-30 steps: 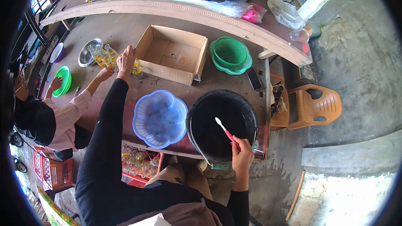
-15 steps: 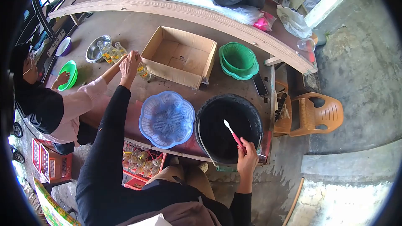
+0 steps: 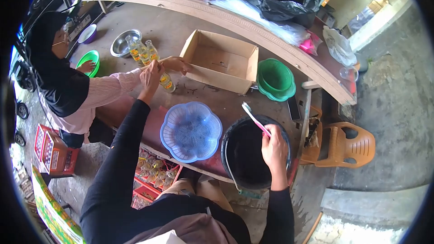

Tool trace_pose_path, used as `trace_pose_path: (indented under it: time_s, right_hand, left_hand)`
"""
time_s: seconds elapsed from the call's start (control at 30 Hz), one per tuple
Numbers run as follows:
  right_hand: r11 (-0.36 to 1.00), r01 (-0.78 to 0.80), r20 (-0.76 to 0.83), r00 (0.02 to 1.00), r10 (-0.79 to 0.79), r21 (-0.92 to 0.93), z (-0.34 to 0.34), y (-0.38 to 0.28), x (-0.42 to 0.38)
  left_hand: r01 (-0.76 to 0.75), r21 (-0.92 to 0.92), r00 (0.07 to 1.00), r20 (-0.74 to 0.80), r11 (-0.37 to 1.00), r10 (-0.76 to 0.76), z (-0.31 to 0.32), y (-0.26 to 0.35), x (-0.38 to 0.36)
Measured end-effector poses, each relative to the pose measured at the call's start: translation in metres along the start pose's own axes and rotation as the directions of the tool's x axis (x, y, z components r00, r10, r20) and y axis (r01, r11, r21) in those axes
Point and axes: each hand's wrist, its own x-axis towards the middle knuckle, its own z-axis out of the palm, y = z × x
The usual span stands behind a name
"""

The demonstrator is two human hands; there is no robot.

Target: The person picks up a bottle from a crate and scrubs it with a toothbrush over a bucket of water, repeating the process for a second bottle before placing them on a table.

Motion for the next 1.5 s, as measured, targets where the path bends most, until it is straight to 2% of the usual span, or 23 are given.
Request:
trace_pose_path:
  time_s: [0.1,0.2,0.27,0.3,0.4,0.53,0.57,0.6,0.7,0.8,0.87,0.93,1.0,1.03,1.07,1.13,1.17,1.23,1.27,1.3,1.43,1.5]
  right_hand:
    - [0.993,0.116,0.067,0.991,-0.117,0.022,0.024,0.0,0.045]
    - [0.986,0.161,0.187,0.968,-0.168,0.05,0.052,0.006,0.094]
    - [0.97,0.24,0.149,0.959,-0.241,0.028,0.074,0.013,0.126]
    - [0.961,0.265,0.124,0.954,-0.274,0.08,0.085,0.015,0.142]
    - [0.975,0.224,0.227,0.949,-0.219,0.007,0.107,0.013,0.184]
    - [0.976,0.209,0.244,0.945,-0.218,0.061,0.139,0.013,0.214]
    - [0.962,0.255,0.208,0.94,-0.27,0.096,0.144,0.012,0.214]
    - [0.946,0.299,0.171,0.933,-0.317,0.127,0.146,0.011,0.213]
    - [0.945,0.291,0.199,0.927,-0.317,0.148,0.121,-0.005,0.196]
    - [0.954,0.27,0.227,0.929,-0.293,0.127,0.09,0.0,0.177]
    - [0.956,0.255,0.178,0.943,-0.28,0.147,0.069,0.016,0.165]
    - [0.963,0.219,0.16,0.956,-0.244,0.158,0.042,0.028,0.148]
    - [0.986,0.131,0.146,0.978,-0.146,0.104,0.017,0.037,0.127]
    - [0.985,0.137,0.104,0.984,-0.148,0.108,0.01,0.049,0.116]
    - [0.983,0.146,0.063,0.986,-0.154,0.114,0.003,0.059,0.105]
    - [0.993,-0.007,0.098,0.995,-0.005,0.121,-0.021,0.06,0.082]
    - [0.992,-0.032,0.086,0.996,0.022,0.121,-0.026,0.067,0.071]
    - [0.991,-0.054,0.077,0.996,0.045,0.12,-0.032,0.081,0.046]
    - [0.991,-0.066,0.02,0.998,0.064,0.116,-0.034,0.087,0.033]
    - [0.99,-0.079,-0.036,0.996,0.084,0.115,-0.035,0.091,0.021]
    - [0.98,-0.145,-0.067,0.986,0.155,0.134,-0.039,0.088,-0.019]
    - [0.969,-0.192,-0.097,0.973,0.208,0.153,-0.039,0.083,-0.035]
  left_hand:
    - [-0.012,0.007,1.0,-0.017,1.0,0.012,-0.007,0.001,0.002]
    - [-0.017,-0.014,1.0,-0.011,1.0,0.017,-0.013,0.005,0.006]
    - [-0.022,-0.015,0.999,-0.024,1.0,0.022,-0.015,0.008,0.008]
    - [-0.047,0.0,0.996,-0.074,0.999,0.047,-0.015,0.01,0.008]
    - [-0.055,-0.013,0.998,-0.043,0.998,0.054,-0.02,0.013,0.008]
    - [-0.051,-0.001,0.998,-0.046,0.999,0.051,-0.011,0.013,0.012]
    - [-0.068,-0.004,0.996,-0.057,0.998,0.068,-0.009,0.014,0.014]
    - [-0.063,0.0,0.996,-0.057,0.998,0.063,-0.005,0.013,0.016]
    - [-0.078,-0.01,0.997,-0.012,0.997,0.078,0.01,0.014,0.025]
    - [-0.152,-0.019,0.986,-0.072,0.988,0.15,0.021,0.018,0.037]
    - [-0.127,0.052,0.992,0.024,0.991,0.126,0.027,0.021,0.047]
    - [-0.153,0.064,0.987,0.05,0.986,0.15,0.038,0.018,0.054]
    - [-0.171,0.045,0.976,0.144,0.984,0.163,0.046,0.014,0.06]
    - [-0.177,0.009,0.962,0.215,0.984,0.17,0.043,0.013,0.063]
    - [-0.176,0.012,0.962,0.214,0.984,0.169,0.041,0.015,0.064]
    - [-0.211,-0.107,0.967,0.12,0.972,0.223,0.039,0.012,0.065]
    - [-0.205,-0.102,0.969,0.118,0.974,0.216,0.038,0.011,0.065]
    - [-0.125,-0.002,0.961,0.248,0.992,0.121,0.036,0.011,0.067]
    - [-0.09,0.049,0.949,0.307,0.995,0.07,0.036,0.011,0.068]
    - [-0.181,0.017,0.971,0.162,0.983,0.176,0.047,0.0,0.065]
    - [-0.139,0.009,0.979,0.151,0.99,0.136,0.044,-0.001,0.065]
    - [-0.057,-0.023,0.97,0.234,0.998,0.061,0.042,0.002,0.068]
